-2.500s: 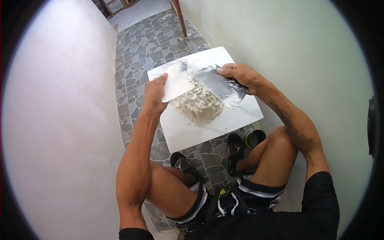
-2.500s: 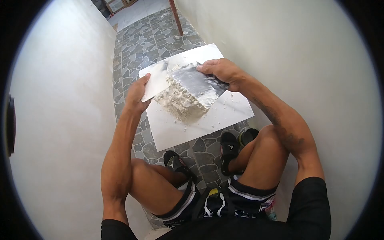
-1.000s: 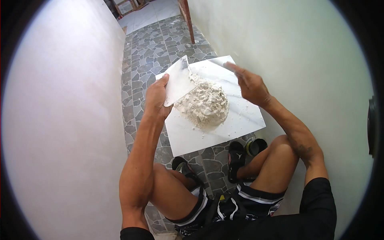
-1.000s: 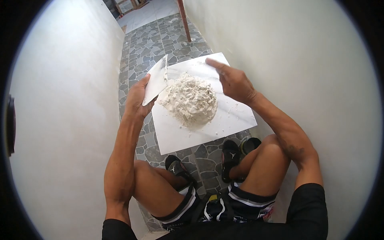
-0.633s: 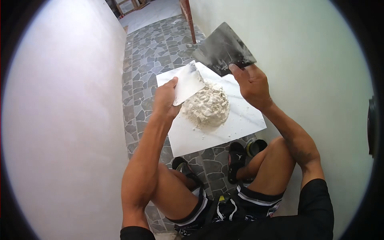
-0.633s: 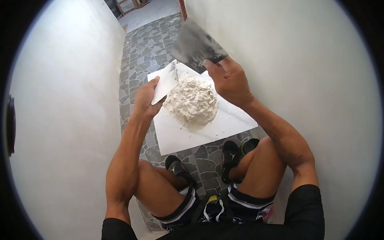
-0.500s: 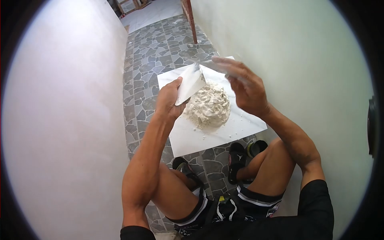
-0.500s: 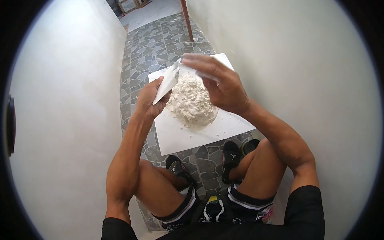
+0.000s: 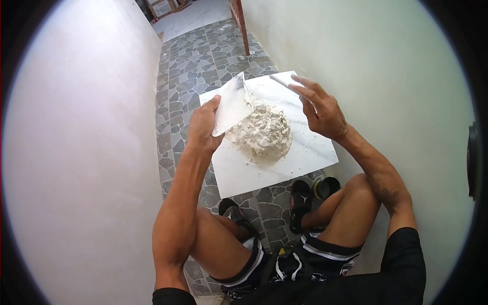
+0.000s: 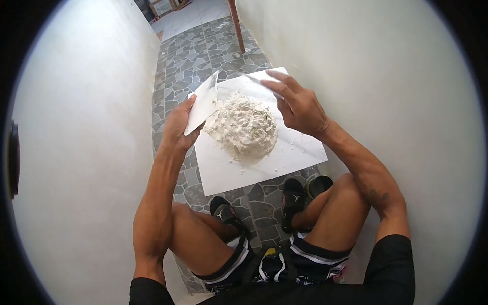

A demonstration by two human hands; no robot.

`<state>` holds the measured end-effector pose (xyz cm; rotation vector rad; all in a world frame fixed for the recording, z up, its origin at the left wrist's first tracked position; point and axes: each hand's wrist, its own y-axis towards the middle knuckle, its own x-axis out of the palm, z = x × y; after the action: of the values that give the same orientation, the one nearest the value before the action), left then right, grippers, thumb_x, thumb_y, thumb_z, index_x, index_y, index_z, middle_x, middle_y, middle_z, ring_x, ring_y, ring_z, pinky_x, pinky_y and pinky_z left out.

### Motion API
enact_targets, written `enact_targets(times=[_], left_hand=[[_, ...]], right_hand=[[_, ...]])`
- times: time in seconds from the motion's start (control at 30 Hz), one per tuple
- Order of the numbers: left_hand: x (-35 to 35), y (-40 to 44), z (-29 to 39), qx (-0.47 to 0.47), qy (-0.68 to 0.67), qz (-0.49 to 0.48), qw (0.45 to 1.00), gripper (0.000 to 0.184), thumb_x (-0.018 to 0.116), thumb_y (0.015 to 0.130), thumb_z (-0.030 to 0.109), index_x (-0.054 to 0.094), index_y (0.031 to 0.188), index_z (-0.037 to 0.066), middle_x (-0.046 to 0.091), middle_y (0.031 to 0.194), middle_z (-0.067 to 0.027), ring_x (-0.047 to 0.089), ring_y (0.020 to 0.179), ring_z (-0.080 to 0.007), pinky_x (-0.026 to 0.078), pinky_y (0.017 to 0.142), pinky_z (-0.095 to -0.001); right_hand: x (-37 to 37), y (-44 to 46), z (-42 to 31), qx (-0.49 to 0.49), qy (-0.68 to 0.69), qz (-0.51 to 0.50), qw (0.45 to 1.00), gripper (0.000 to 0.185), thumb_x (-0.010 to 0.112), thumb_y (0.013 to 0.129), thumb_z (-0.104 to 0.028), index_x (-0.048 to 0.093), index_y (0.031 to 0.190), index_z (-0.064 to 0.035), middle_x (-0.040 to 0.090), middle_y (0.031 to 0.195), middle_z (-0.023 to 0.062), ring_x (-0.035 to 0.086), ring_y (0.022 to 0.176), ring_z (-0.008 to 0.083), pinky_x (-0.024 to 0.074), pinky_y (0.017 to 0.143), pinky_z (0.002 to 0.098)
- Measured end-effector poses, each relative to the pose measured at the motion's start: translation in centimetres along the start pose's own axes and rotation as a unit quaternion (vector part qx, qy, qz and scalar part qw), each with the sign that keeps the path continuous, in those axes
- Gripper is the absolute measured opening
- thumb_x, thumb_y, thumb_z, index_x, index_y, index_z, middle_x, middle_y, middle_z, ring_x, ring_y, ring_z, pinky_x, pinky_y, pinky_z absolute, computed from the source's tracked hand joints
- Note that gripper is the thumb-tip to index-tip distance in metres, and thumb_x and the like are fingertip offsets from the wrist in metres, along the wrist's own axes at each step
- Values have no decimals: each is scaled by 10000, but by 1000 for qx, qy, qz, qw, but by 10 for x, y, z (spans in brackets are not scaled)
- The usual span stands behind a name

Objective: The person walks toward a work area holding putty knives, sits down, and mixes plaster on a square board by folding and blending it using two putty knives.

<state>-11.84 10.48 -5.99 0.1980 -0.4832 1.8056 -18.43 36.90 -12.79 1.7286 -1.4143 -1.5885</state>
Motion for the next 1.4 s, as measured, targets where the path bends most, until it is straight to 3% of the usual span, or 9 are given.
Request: enact_targets(times=[0.1,0.37,0.53,0.67,0.77,0.83,0.9,1.07,1.4], left_hand=[[-4,8,-8,9,-15,-20,1000,301,507,1007,159,501,1170,-94,644,998,-162,687,777,-196,605,662,-295],[-3,21,-26,17,-24,-93,995,327,454,1005,114,480,1246,-106,632,1119,-203,682,979,-273,589,891,-371],[-8,12,-20,13,26,-80,996,325,467,1014,166,502,1226,-78,634,1122,-177,679,967,-243,586,859,-350],[-15,10,-8,31,33,-67,997,317,452,1026,161,475,1214,-93,621,1099,-179,682,893,-214,608,766,-342],[-17,9,-6,72,21,-81,994,312,462,1030,184,483,1212,-69,628,1082,-167,681,886,-201,608,763,-341],[-17,11,-8,81,59,-56,993,331,476,1026,215,510,1213,-56,638,1082,-157,680,898,-204,594,793,-342],[-17,15,-12,74,82,-57,992,329,484,1027,227,516,1212,-44,646,1072,-142,679,891,-191,593,789,-330],[-10,25,-32,36,84,-133,987,326,493,1033,233,499,1231,-26,661,1053,-109,676,864,-145,599,746,-291],[4,23,-43,-16,78,-133,988,336,499,1024,206,508,1246,-46,657,1071,-127,684,887,-170,599,757,-307]], right_hand=[[1,15,-15,-53,-26,82,995,540,596,806,89,573,1311,-100,581,1274,180,703,849,260,595,643,343],[11,23,-43,-148,-122,9,981,492,615,831,-40,623,1306,-170,575,1272,170,685,964,288,590,795,369],[11,11,-10,-160,-163,-13,973,537,617,813,-22,610,1324,-187,573,1294,150,685,951,280,587,777,352],[5,-3,15,-66,-192,-5,979,424,624,852,-23,632,1264,-124,606,1192,160,682,848,236,588,701,339],[-2,0,10,205,74,31,975,292,578,932,-50,620,1220,-71,645,1088,117,672,839,194,574,716,306],[-10,11,3,303,304,74,900,238,521,1018,-173,587,1164,3,656,1034,73,646,811,145,553,741,271],[-13,25,-7,368,543,131,743,282,511,1031,-223,572,1159,21,651,1044,65,638,799,126,548,752,265],[12,28,5,445,637,90,623,345,527,1024,-301,566,1160,14,647,1047,87,665,869,145,592,767,313],[40,20,4,480,596,15,643,341,543,1019,-291,601,1101,35,655,958,69,661,797,136,589,726,304]])
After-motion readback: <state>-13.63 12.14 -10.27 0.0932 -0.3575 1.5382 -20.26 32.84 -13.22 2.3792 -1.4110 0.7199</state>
